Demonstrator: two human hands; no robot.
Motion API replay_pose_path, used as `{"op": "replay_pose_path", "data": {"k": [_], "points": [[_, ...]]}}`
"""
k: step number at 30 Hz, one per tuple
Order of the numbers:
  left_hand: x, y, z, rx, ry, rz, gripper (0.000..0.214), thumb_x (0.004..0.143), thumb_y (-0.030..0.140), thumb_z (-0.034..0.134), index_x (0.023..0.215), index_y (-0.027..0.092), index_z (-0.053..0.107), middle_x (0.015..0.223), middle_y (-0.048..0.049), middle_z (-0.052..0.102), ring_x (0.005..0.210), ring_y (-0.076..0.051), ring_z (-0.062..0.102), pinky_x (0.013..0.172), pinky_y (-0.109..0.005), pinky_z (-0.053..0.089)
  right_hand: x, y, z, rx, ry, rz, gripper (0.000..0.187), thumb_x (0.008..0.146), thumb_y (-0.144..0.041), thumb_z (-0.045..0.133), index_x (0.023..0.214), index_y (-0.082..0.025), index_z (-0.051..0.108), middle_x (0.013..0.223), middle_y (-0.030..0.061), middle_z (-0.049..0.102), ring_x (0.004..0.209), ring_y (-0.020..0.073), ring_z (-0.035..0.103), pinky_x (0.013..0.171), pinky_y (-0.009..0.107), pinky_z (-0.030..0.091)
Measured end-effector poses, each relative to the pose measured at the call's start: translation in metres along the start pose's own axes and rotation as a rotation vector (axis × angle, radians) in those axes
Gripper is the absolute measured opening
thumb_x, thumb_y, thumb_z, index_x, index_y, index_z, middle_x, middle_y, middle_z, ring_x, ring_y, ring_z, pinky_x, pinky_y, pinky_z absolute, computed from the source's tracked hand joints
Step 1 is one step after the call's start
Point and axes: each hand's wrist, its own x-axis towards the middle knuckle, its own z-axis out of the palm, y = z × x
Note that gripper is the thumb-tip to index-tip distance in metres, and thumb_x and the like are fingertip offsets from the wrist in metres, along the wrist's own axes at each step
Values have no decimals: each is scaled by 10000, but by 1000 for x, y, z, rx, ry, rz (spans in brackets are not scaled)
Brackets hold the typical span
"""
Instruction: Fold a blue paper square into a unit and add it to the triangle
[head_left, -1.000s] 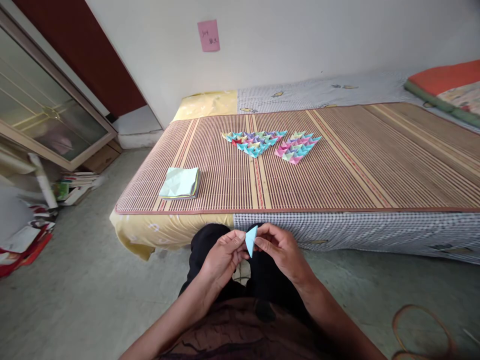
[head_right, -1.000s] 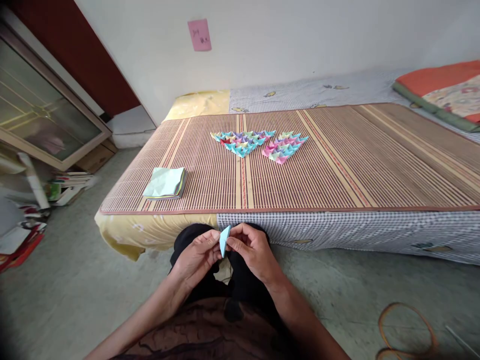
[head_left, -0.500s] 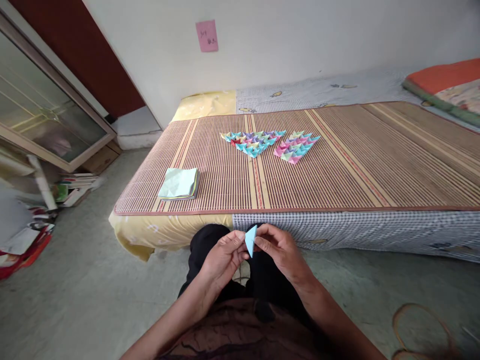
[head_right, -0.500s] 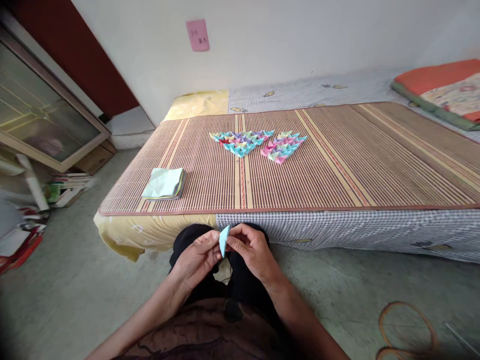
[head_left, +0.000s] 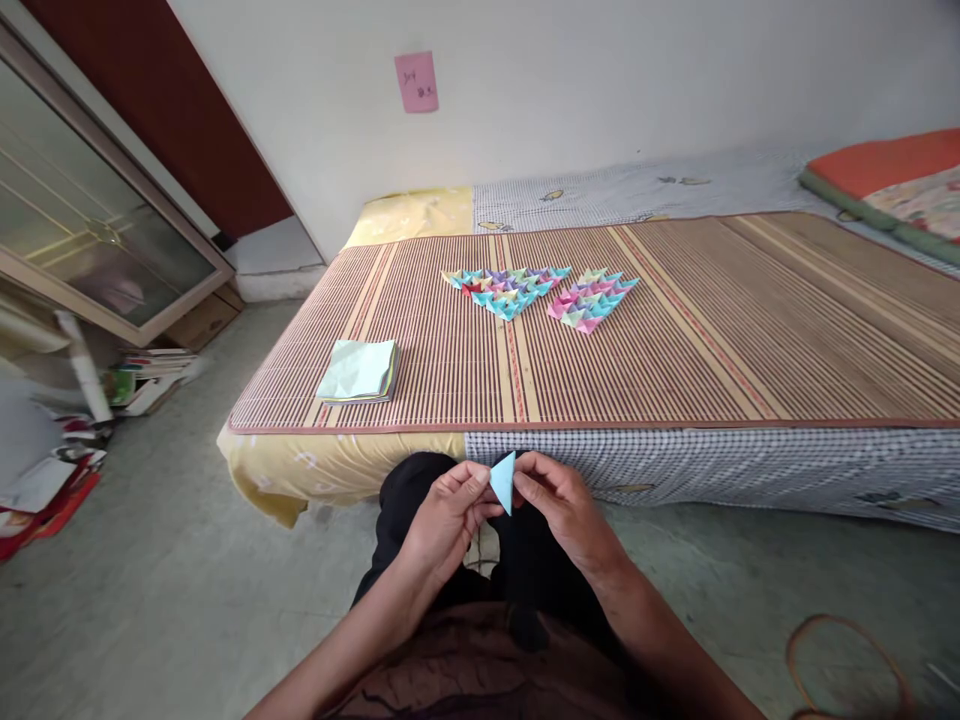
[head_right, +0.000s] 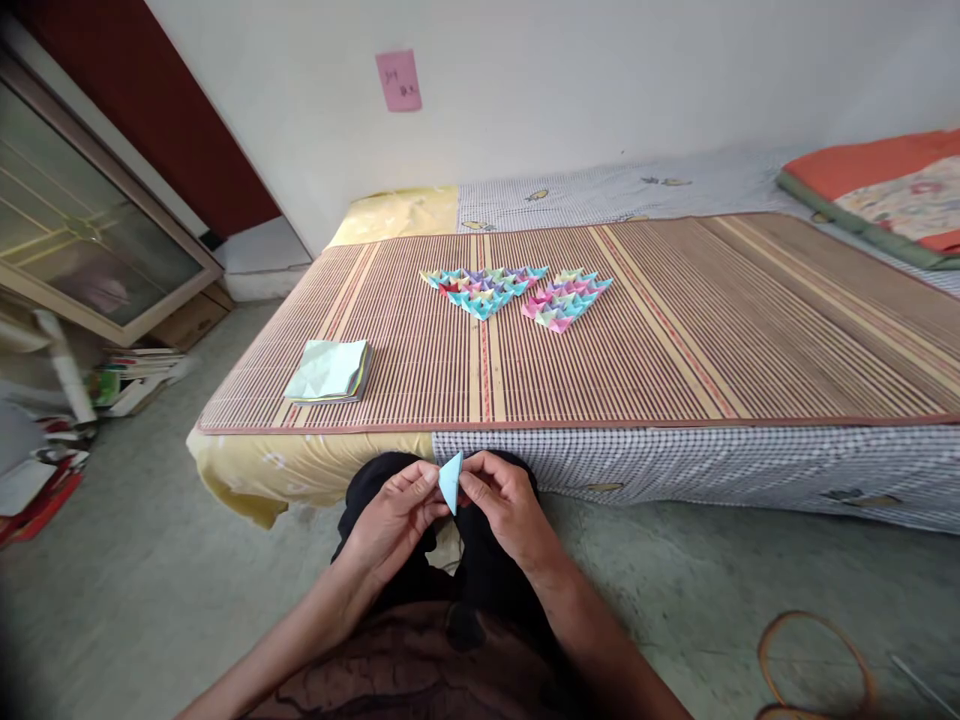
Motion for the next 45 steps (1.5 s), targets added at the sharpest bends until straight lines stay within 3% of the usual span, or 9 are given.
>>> {"op": "replay_pose_path", "data": {"k": [8, 16, 26, 40, 45], "points": [[1, -3, 1, 128, 83, 121, 350, 720, 441, 927, 750, 134, 761, 690, -19, 698, 669, -132, 644, 624, -210, 570, -1, 4, 2, -101, 50, -21, 161, 948, -361, 650, 904, -207, 666, 810, 15, 678, 732, 184, 630, 698, 300, 514], [1, -4, 0, 102, 102, 114, 367, 716, 447, 927, 815, 124, 786, 731, -27, 718, 681, -127, 646, 637, -209, 573, -5, -5, 4, -171, 70, -83, 125, 958, -319, 635, 972, -207, 690, 836, 23, 693, 742, 182, 638, 687, 296, 517], [5, -4, -6, -71, 35, -19, 384, 684, 405, 968, 841, 113, 773, 775, -46, 728, 706, -127, 687, 678, -216, 617, -1, -2, 3, -127, 51, -63, 95, 898, -280, 703, 971, -219, 709, 857, 21, 721, 781, 186, 659, 739, 316, 544], [6, -2, -5, -152, -27, -53, 358, 685, 357, 977, 787, 124, 725, 719, -13, 700, 666, -112, 680, 668, -203, 617, -1, 0, 1, 19, -9, 12, 137, 887, -332, 747, 942, -212, 708, 816, -4, 686, 758, 157, 638, 731, 284, 522], [5, -1, -5, -122, -16, -32, 359, 699, 366, 968, 810, 122, 728, 764, -27, 711, 720, -127, 692, 703, -217, 626, -3, -5, 5, -170, 61, -91, 80, 916, -260, 652, 962, -209, 694, 843, 16, 702, 757, 175, 648, 712, 299, 525]]}}
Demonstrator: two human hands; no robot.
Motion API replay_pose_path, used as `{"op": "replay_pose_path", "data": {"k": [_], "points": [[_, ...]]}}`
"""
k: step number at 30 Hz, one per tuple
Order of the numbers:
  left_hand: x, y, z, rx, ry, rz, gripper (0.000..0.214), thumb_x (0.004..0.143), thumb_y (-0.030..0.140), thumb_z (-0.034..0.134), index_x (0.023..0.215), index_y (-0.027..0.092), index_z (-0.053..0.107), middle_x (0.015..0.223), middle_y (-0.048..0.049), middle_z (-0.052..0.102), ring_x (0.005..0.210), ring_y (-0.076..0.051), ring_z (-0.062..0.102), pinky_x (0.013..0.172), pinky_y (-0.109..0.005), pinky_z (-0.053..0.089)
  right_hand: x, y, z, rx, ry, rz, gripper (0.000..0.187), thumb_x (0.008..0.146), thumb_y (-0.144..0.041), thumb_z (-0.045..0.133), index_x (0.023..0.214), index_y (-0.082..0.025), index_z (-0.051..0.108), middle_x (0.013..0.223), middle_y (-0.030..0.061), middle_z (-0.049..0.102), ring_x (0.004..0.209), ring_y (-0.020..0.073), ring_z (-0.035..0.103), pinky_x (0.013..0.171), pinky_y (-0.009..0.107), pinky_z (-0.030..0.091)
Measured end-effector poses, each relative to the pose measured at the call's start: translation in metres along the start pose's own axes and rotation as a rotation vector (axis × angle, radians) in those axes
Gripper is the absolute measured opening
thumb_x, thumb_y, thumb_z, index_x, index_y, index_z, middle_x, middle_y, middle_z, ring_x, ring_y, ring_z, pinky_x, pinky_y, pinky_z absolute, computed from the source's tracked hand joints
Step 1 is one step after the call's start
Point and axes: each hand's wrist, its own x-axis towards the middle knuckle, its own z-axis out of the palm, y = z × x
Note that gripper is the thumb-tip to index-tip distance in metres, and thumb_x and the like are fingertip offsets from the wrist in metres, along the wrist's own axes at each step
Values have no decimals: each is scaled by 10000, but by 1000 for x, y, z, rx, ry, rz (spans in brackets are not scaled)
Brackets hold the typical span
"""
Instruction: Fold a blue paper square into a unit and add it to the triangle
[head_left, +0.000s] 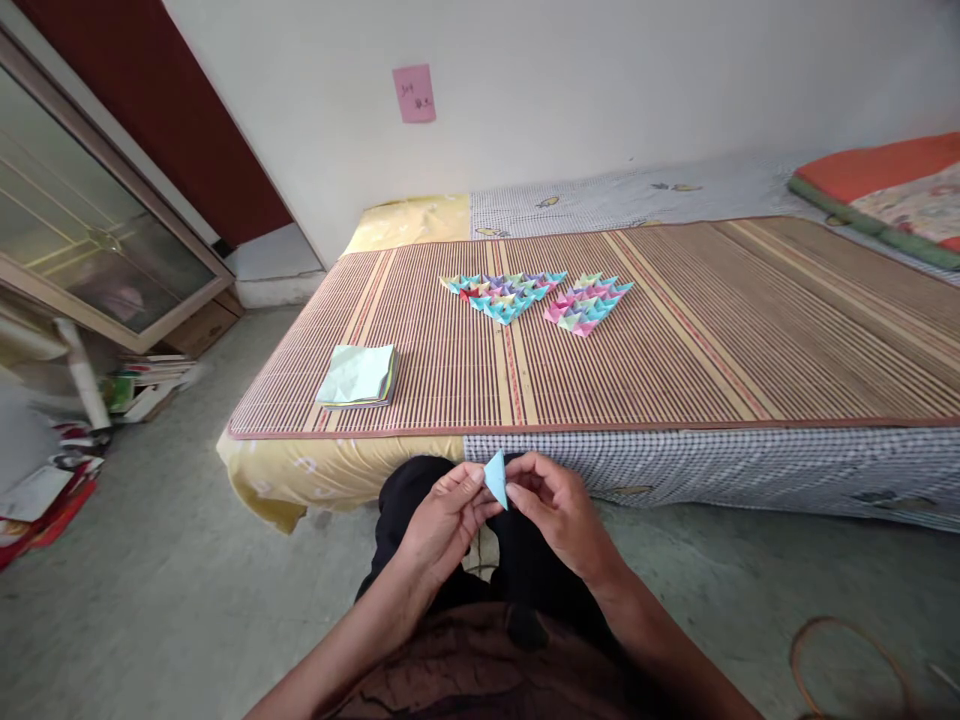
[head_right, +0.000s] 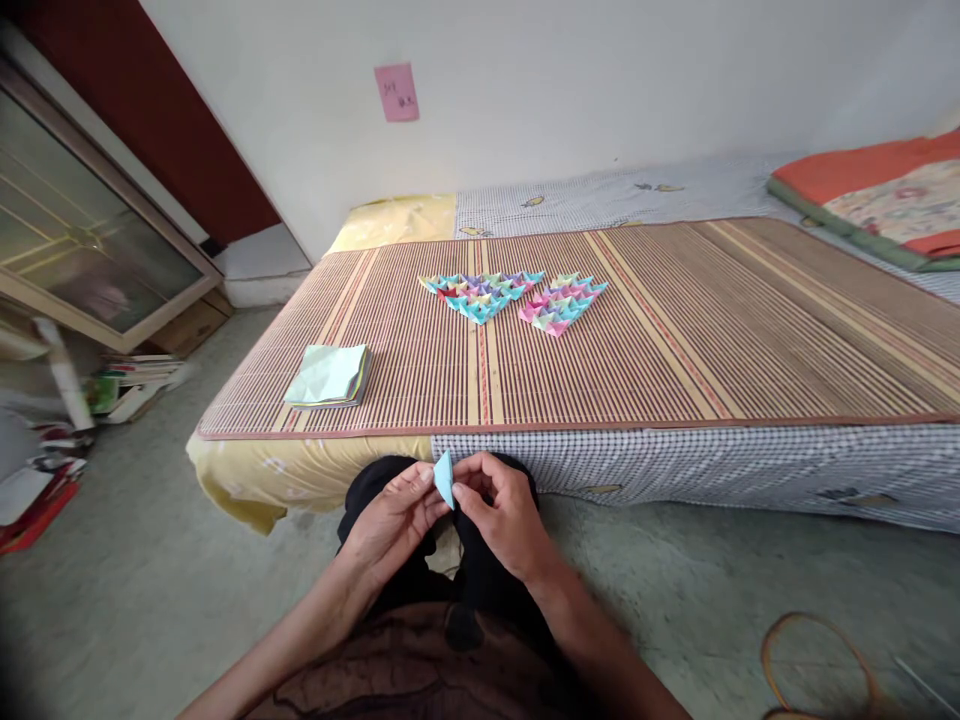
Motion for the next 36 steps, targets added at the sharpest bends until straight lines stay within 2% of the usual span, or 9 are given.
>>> {"op": "replay_pose_path", "data": {"k": [3, 8, 13, 17, 22, 29, 36], "points": [[-1, 0, 2, 31, 11, 22, 353, 706, 365, 964, 798, 118, 728, 765, -24, 700, 725, -124, 685, 715, -219, 626, -2, -1, 3, -158, 76, -95, 97, 905, -192, 593, 953, -207, 676, 860, 28, 712, 779, 189, 663, 733, 314, 530], [-2, -2, 4, 78, 13, 23, 359, 711, 377, 957, 740, 119, 709, 716, -14, 670, 666, -113, 653, 678, -220, 612, -2, 1, 5, -202, 89, -137, 77, 894, -170, 597, 909, -217, 657, 803, 1, 673, 717, 170, 632, 674, 288, 507], [-5, -8, 7, 111, -4, -44, 405, 762, 462, 905, 838, 100, 738, 769, -82, 737, 668, -157, 702, 650, -247, 594, -1, 4, 9, -243, 191, -227, 99, 922, -155, 592, 898, -222, 661, 813, -4, 652, 723, 163, 617, 672, 283, 493], [-9, -8, 13, 147, -49, -32, 383, 798, 454, 876, 898, 109, 746, 813, -78, 739, 716, -164, 706, 698, -264, 583, -2, 5, 10, -295, 258, -294, 180, 923, -108, 568, 970, -242, 679, 836, 3, 633, 740, 175, 605, 697, 303, 501], [-11, -5, 18, 241, -80, 36, 372, 696, 313, 951, 948, 117, 761, 792, -47, 733, 665, -130, 656, 654, -226, 537, -3, 5, 9, -328, 211, -377, 271, 942, -67, 514, 989, -262, 696, 917, 31, 630, 826, 201, 638, 739, 331, 524], [-11, 1, 15, 170, -47, 2, 349, 710, 284, 927, 974, 95, 800, 786, -72, 757, 648, -127, 674, 654, -214, 544, -4, 7, 5, -357, 137, -407, 268, 995, -93, 497, 1022, -269, 698, 967, 46, 604, 907, 211, 642, 785, 352, 528], [-11, 5, 17, 171, -7, 129, 314, 753, 303, 888, 1008, 132, 824, 901, -91, 799, 731, -166, 716, 691, -243, 580, -5, 6, 6, -372, 92, -400, 243, 1005, -134, 532, 1116, -274, 698, 1084, 67, 618, 1023, 237, 654, 868, 390, 571]]}}
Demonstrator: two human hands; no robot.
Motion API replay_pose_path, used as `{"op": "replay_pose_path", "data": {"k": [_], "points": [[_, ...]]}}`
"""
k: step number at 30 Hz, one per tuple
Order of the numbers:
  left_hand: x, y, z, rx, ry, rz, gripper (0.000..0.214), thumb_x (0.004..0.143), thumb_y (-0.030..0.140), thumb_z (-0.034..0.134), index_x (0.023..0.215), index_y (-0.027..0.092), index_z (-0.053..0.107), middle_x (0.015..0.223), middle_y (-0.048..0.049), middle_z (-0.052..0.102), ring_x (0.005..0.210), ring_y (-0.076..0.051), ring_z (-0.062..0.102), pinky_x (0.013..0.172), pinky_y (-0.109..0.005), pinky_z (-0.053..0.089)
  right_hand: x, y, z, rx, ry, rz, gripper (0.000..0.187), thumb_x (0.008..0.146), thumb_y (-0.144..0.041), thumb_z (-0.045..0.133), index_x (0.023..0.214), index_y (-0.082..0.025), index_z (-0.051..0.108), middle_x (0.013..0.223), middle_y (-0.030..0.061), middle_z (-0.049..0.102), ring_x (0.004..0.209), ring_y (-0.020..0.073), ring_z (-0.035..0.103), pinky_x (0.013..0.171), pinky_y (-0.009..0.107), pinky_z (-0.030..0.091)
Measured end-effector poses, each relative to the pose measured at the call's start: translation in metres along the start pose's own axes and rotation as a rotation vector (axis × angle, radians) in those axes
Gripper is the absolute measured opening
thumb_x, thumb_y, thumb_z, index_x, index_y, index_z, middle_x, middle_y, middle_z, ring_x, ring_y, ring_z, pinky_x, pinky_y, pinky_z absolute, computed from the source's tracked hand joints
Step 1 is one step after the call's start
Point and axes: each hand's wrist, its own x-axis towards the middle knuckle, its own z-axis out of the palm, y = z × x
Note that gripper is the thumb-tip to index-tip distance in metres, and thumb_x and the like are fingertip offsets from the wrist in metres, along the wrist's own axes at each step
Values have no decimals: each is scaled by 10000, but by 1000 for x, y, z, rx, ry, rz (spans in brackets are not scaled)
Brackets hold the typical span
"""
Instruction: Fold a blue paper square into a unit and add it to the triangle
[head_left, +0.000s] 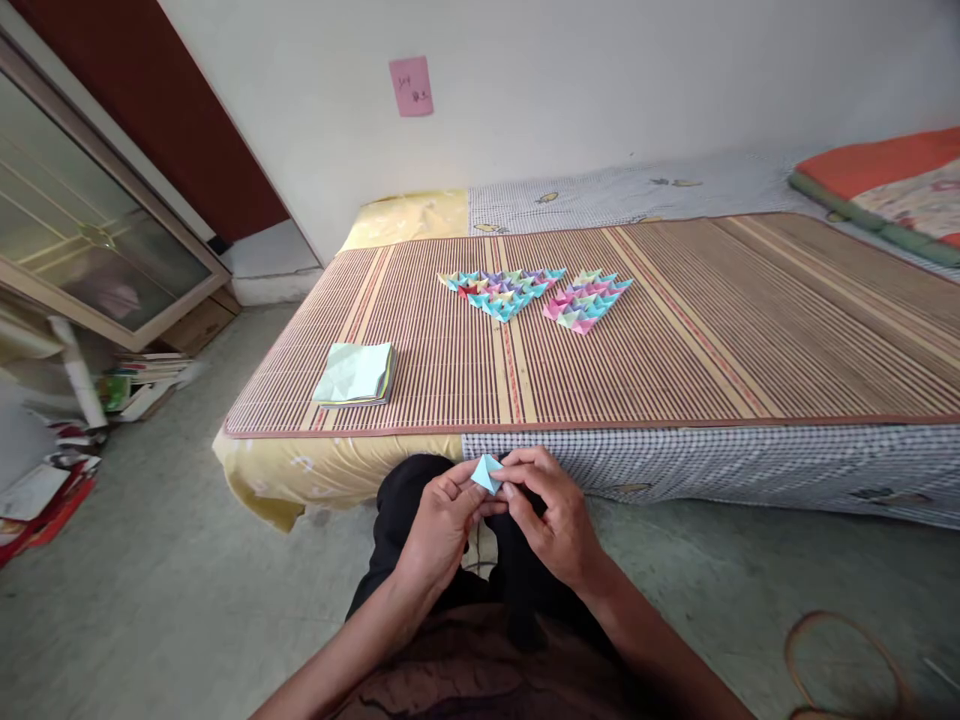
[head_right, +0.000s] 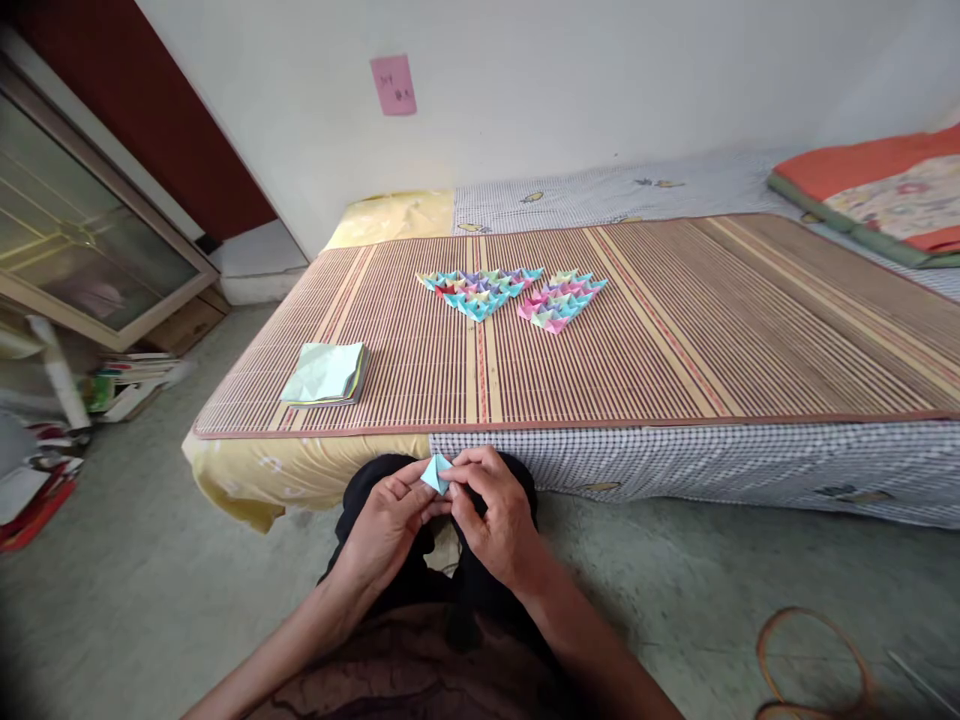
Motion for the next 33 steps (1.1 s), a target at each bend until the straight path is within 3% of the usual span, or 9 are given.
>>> {"op": "replay_pose_path", "data": {"k": [8, 14, 18, 22, 29, 33], "points": [[-2, -1, -1, -2, -5, -9, 287, 784, 288, 861, 1017, 128, 810, 915, -99, 797, 796, -185, 726, 752, -270, 593, -1, 7, 5, -105, -17, -79, 254, 999, -118, 565, 1110, -287, 719, 1069, 76, 660, 1053, 258, 666, 929, 435, 562], [0, -7, -4, 20, 23, 1, 413, 743, 349, 905, 1076, 143, 773, 850, -68, 778, 793, -217, 744, 738, -313, 608, 4, 0, 1, 103, -2, 148, 156, 1004, -223, 594, 1108, -262, 704, 1064, 63, 706, 945, 230, 676, 827, 363, 560], [-3, -9, -2, 125, -9, 34, 502, 780, 350, 889, 1212, 164, 715, 796, -20, 748, 746, -177, 710, 777, -322, 607, 7, 0, -1, 179, -77, 265, 154, 999, -303, 615, 915, -229, 720, 889, 36, 682, 802, 198, 650, 734, 315, 521], [-5, -7, 1, 198, -66, 31, 525, 834, 368, 847, 1281, 166, 661, 826, -28, 741, 775, -178, 699, 783, -305, 569, 7, 4, -2, 284, -64, 348, 236, 976, -353, 632, 784, -224, 673, 762, 6, 605, 687, 174, 577, 616, 285, 472], [-6, -5, 3, 356, 11, 108, 290, 794, 301, 870, 977, 160, 696, 762, -9, 675, 694, -140, 611, 647, -241, 475, 8, 7, -6, 364, -45, 419, 253, 939, -381, 661, 746, -216, 664, 703, 1, 634, 669, 174, 563, 640, 292, 474], [-7, -6, 6, 323, 4, 149, 299, 808, 256, 843, 1032, 182, 660, 763, 5, 671, 701, -143, 630, 672, -247, 498, 8, 9, -4, 437, -22, 468, 264, 933, -401, 670, 743, -218, 651, 687, -5, 613, 651, 168, 549, 619, 285, 467]]}}
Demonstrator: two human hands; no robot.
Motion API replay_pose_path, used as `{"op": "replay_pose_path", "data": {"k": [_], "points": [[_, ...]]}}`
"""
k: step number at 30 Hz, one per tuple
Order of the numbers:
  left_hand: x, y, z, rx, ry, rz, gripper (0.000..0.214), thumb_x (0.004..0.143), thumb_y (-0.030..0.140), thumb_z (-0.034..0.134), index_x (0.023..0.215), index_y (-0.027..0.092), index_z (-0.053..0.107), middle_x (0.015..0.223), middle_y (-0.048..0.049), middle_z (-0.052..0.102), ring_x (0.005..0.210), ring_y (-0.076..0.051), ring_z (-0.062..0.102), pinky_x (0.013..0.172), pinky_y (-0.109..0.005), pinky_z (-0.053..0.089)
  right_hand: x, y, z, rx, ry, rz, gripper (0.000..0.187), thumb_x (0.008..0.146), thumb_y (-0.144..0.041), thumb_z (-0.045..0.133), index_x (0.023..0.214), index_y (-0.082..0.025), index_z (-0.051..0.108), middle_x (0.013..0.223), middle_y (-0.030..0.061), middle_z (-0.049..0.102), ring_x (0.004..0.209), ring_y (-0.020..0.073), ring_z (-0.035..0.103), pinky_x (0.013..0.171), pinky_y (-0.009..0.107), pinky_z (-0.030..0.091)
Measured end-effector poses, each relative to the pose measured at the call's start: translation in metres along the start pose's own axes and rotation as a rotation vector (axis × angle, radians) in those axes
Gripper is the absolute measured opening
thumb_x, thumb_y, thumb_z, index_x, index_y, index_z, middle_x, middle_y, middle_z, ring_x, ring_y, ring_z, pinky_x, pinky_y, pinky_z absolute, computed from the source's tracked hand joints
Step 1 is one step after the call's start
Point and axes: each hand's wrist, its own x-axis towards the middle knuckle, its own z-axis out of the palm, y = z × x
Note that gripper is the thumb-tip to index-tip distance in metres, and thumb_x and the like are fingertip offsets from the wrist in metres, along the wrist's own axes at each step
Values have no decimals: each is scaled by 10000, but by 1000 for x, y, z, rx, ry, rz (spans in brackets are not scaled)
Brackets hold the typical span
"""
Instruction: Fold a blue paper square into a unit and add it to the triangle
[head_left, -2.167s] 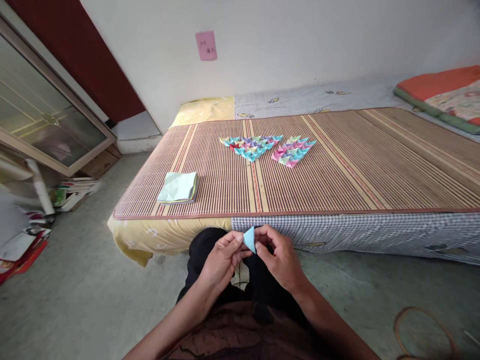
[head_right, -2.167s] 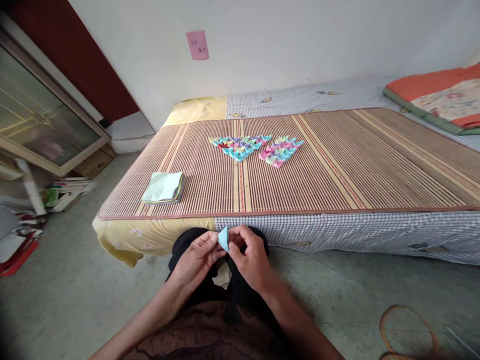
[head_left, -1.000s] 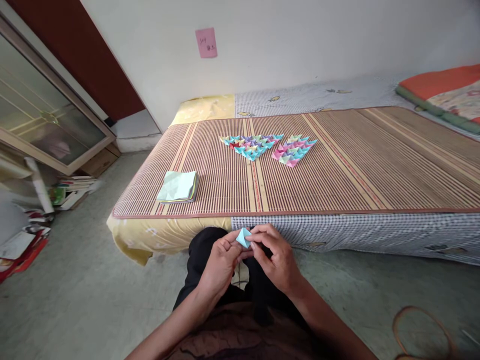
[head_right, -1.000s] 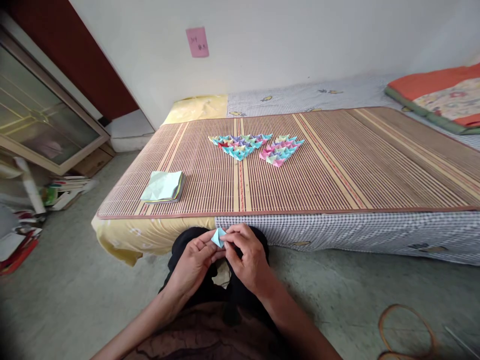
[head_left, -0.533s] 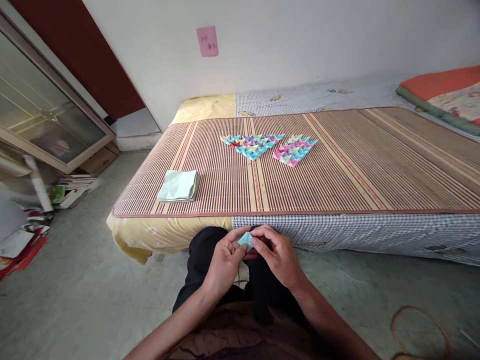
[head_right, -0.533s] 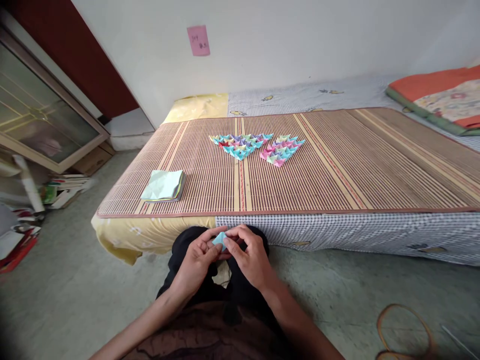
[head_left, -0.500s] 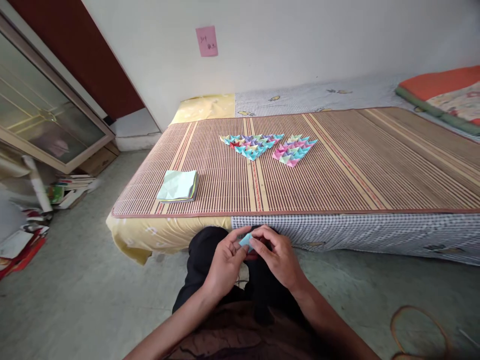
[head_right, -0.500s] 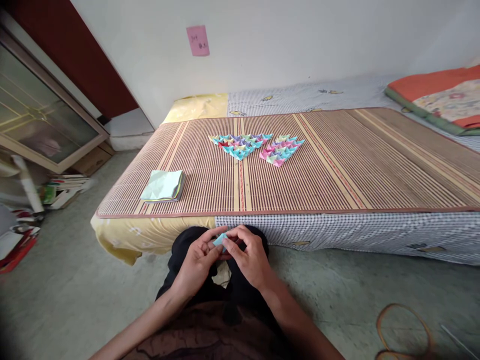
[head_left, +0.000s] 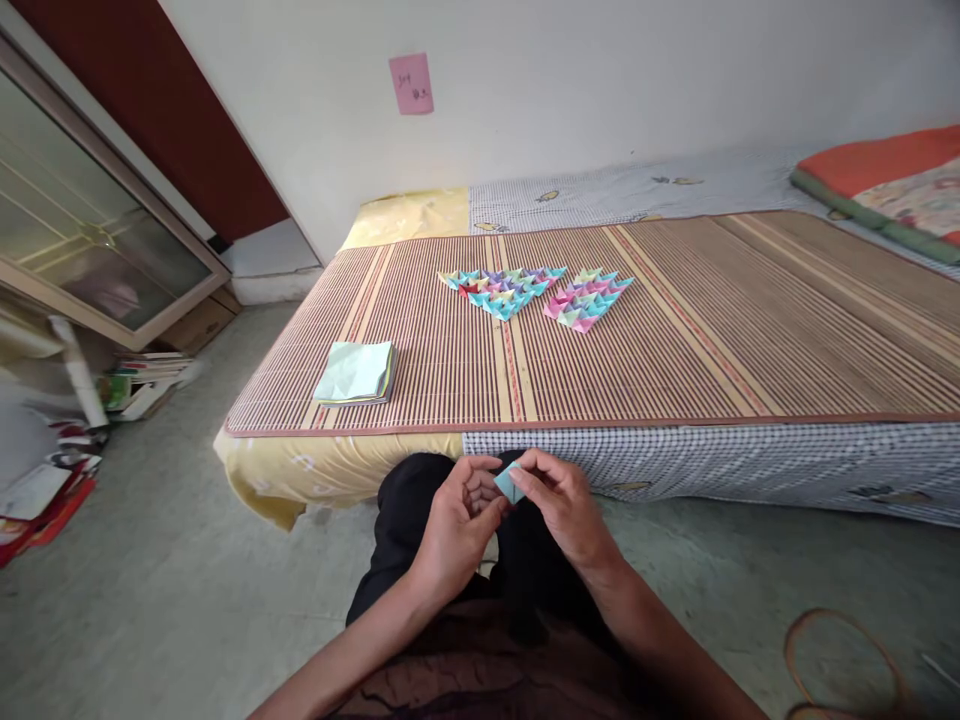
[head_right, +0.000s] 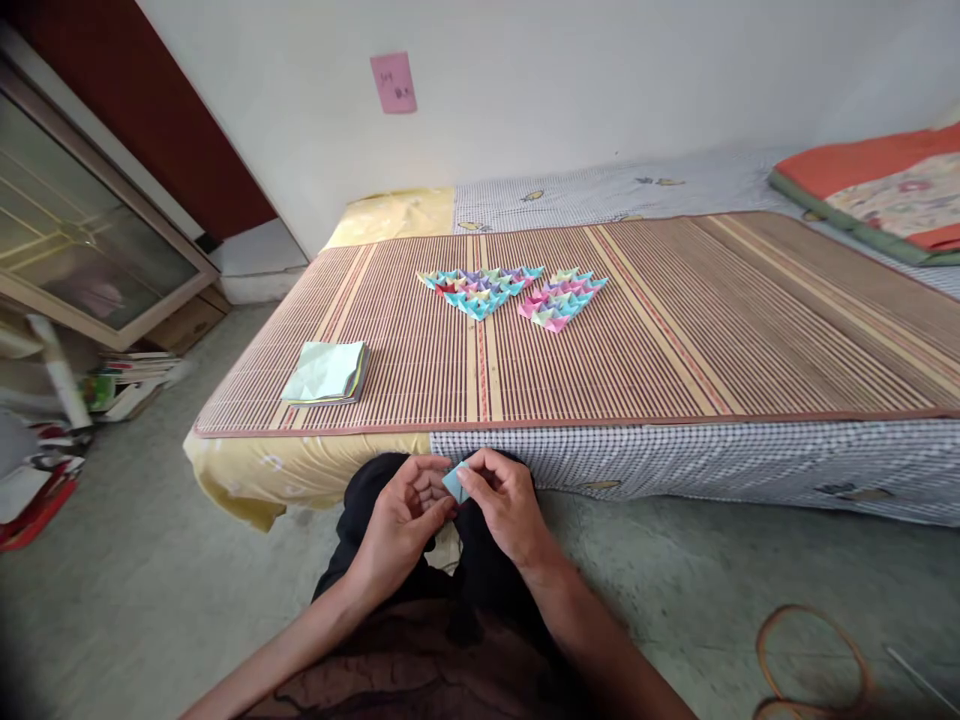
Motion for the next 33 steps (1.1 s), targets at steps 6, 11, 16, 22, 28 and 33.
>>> {"op": "replay_pose_path", "data": {"k": [6, 11, 16, 22, 28, 33], "points": [[-1, 1, 0, 27, -26, 36, 188, 819, 206, 822, 969, 181, 712, 775, -6, 692, 720, -137, 637, 691, -238, 498, 3, 5, -1, 47, -3, 75, 253, 922, -399, 678, 756, -211, 648, 670, -28, 546, 601, 141, 487, 572, 264, 410], [0, 1, -3, 0, -26, -12, 186, 787, 237, 861, 925, 179, 750, 721, -11, 717, 694, -144, 658, 663, -233, 499, 3, 1, 0, 25, -30, 70, 296, 964, -400, 634, 732, -216, 636, 683, -23, 532, 634, 149, 497, 611, 271, 426], [2, 3, -9, -17, 12, -33, 236, 745, 258, 904, 898, 166, 748, 686, -7, 720, 633, -113, 638, 620, -200, 484, -1, -4, -2, 83, 5, 51, 180, 993, -345, 583, 1025, -242, 728, 856, 1, 674, 726, 165, 597, 694, 286, 492], [4, 3, -15, -99, -2, 7, 301, 749, 340, 924, 919, 161, 752, 739, -19, 753, 701, -116, 682, 707, -204, 534, -5, -14, -11, 43, -197, -51, 242, 933, -196, 594, 1125, -238, 736, 1012, 36, 722, 928, 209, 701, 847, 338, 558], [4, 3, -16, -99, -25, 6, 298, 777, 359, 909, 954, 161, 775, 774, -17, 758, 708, -110, 686, 735, -208, 554, -3, -12, -10, -38, -158, -97, 240, 919, -211, 685, 1142, -252, 766, 1072, 46, 721, 920, 204, 691, 828, 339, 562], [4, 4, -15, -101, -11, 6, 271, 764, 346, 916, 915, 162, 789, 785, -24, 771, 709, -116, 688, 727, -211, 564, -4, -8, -10, -22, -161, -94, 171, 963, -259, 678, 1107, -252, 770, 1060, 45, 734, 947, 214, 703, 844, 342, 572]]}}
